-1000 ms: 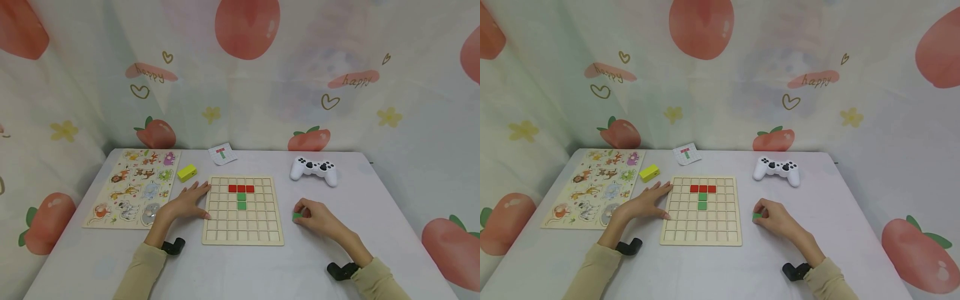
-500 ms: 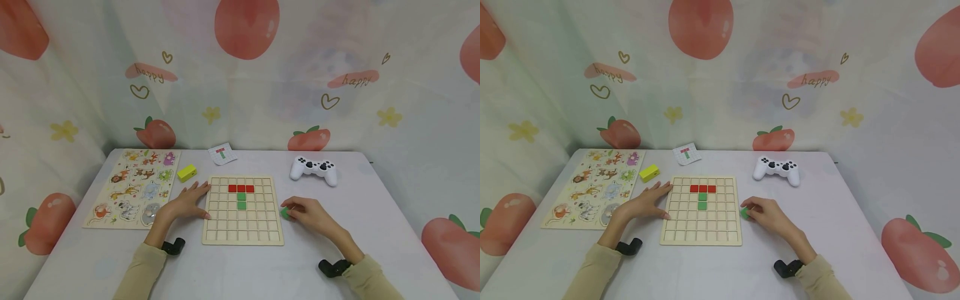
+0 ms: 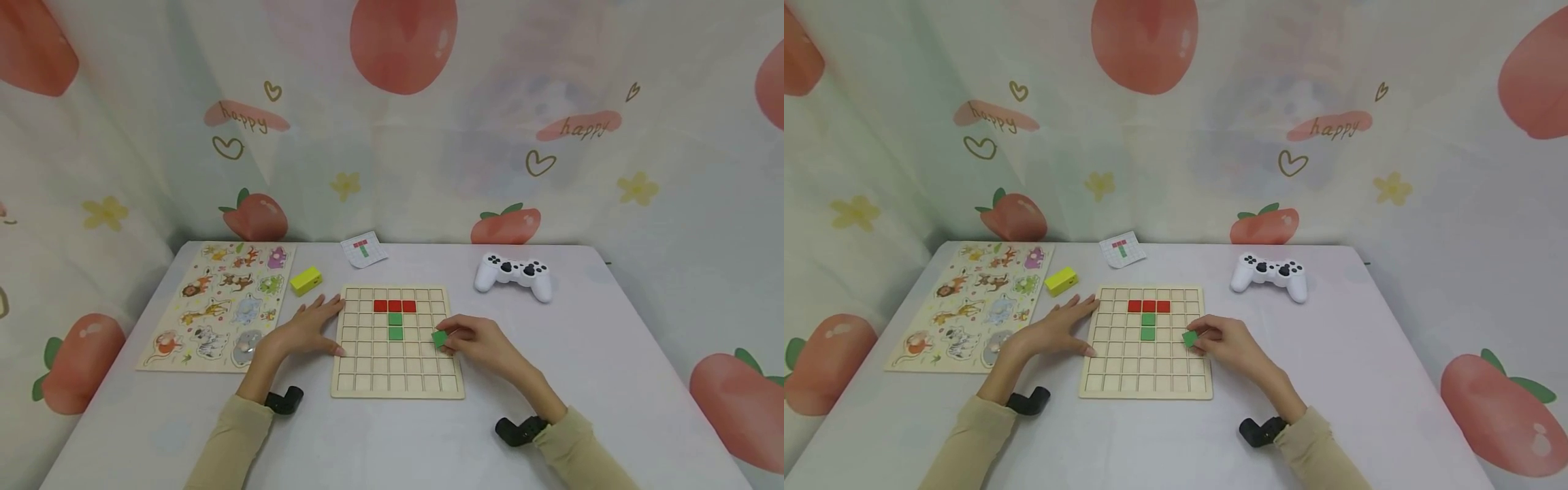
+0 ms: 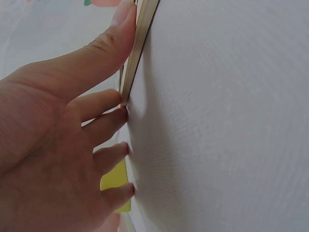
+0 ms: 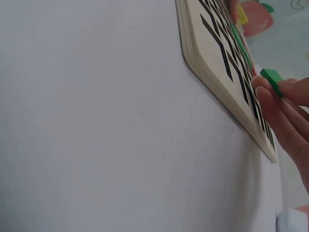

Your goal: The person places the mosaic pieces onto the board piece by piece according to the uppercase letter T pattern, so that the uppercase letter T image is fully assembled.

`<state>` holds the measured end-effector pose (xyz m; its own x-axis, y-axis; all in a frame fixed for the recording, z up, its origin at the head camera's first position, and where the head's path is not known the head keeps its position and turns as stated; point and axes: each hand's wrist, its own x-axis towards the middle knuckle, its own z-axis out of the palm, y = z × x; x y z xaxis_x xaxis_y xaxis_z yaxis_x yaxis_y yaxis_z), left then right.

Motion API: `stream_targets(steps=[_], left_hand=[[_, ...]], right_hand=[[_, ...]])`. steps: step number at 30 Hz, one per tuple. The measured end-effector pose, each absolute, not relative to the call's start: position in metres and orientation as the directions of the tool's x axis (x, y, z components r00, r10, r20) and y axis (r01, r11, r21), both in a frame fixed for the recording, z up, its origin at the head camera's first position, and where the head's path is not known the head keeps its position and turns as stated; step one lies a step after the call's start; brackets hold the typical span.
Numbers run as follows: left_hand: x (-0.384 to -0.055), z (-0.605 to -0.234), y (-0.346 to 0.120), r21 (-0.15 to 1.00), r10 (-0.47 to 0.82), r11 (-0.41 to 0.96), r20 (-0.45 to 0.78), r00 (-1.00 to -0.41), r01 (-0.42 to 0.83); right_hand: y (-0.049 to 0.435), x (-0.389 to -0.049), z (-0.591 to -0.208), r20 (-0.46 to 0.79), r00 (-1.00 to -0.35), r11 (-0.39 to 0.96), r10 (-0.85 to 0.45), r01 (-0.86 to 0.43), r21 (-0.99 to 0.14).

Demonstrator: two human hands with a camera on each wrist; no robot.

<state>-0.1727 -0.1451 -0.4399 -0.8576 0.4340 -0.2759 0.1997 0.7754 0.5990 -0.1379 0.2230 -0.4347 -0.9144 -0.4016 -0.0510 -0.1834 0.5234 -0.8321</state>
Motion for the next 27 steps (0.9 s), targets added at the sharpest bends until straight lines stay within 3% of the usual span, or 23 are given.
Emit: stream_targets(steps=[16, 27], left_hand=[[-0.175, -0.442, -0.144, 0.594, 0.436, 0.778, -0.278, -0.856, 0.204], [-0.175, -0.442, -0.145, 0.589, 0.434, 0.782, -0.282, -0.855, 0.203]], right_hand=[[0.181, -0.144, -0.438, -0.042, -0.885, 0.466, -0.464, -0.204, -0.861], [0.160, -0.143, -0.441, -0.066, -0.852, 0.550, -0.519, -0.274, -0.789]])
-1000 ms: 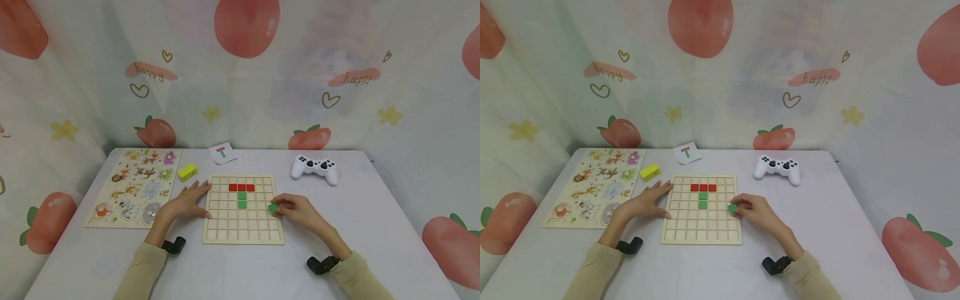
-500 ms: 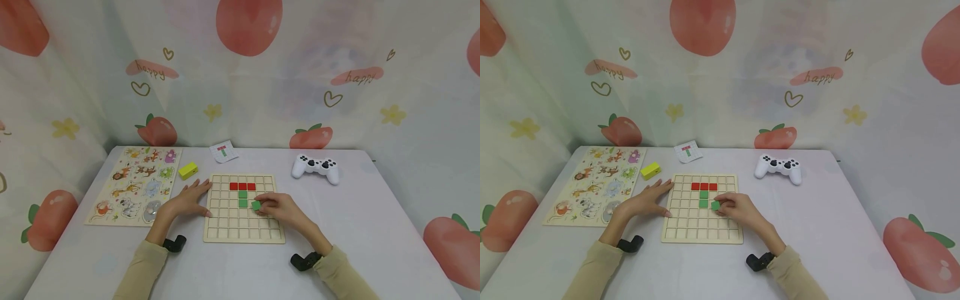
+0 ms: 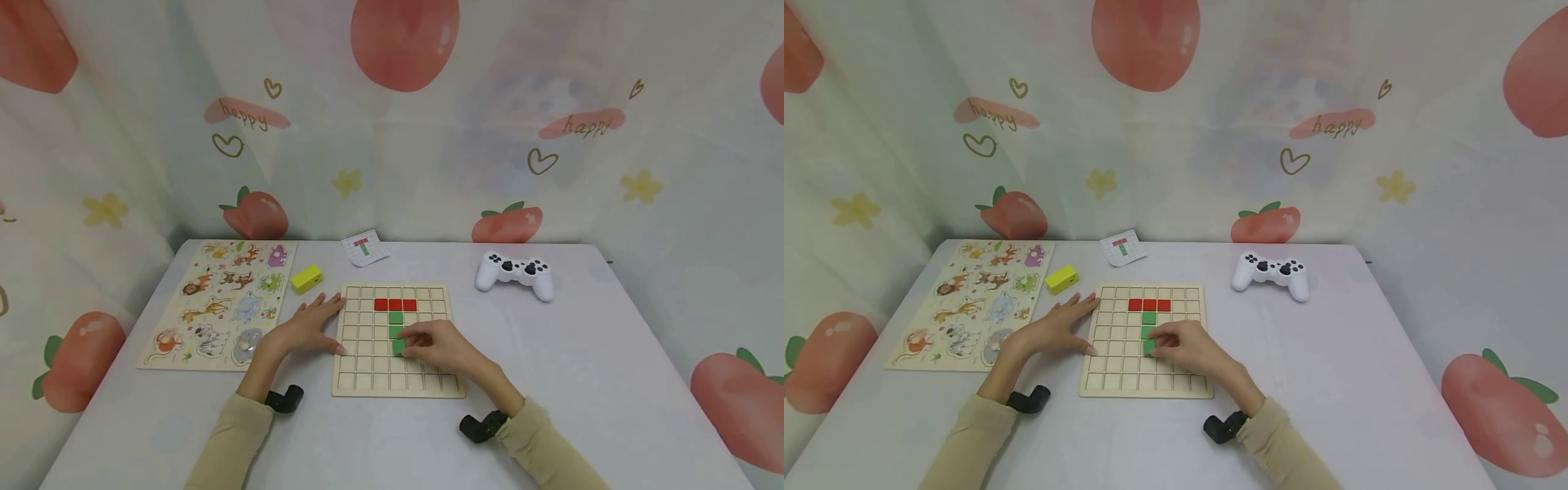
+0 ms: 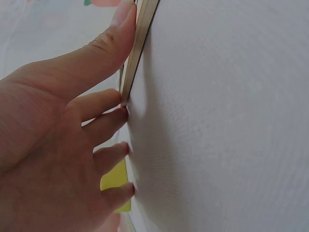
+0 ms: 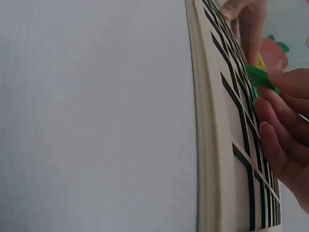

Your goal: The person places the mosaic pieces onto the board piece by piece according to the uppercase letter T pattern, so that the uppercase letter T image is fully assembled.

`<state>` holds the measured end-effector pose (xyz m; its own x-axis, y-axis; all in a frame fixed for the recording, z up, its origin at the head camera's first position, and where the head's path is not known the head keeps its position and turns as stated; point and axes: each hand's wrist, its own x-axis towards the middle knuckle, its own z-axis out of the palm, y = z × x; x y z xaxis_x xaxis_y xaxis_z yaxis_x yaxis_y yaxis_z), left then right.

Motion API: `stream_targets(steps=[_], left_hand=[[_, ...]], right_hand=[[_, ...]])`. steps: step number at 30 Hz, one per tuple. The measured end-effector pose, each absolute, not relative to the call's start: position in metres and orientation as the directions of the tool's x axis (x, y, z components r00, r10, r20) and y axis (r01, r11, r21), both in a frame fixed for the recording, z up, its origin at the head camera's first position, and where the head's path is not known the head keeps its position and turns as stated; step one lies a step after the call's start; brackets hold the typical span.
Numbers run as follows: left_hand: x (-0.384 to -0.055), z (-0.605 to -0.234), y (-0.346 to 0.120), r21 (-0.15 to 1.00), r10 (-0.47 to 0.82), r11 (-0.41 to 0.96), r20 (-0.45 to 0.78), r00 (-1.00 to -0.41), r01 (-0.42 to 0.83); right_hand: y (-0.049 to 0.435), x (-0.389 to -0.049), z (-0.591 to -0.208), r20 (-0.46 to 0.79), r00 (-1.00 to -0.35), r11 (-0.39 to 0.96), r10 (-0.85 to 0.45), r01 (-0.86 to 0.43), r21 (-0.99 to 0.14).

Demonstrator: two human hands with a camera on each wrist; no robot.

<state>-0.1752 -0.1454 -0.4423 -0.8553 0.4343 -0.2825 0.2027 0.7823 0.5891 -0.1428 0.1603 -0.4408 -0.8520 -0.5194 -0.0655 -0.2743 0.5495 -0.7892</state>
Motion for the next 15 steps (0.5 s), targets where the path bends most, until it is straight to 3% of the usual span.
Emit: stream_targets(steps=[15], left_hand=[[-0.176, -0.435, -0.150, 0.605, 0.454, 0.764, -0.260, -0.852, 0.222]], right_hand=[[0.148, -0.145, -0.441, -0.033, -0.848, 0.611, -0.529, -0.354, -0.708]])
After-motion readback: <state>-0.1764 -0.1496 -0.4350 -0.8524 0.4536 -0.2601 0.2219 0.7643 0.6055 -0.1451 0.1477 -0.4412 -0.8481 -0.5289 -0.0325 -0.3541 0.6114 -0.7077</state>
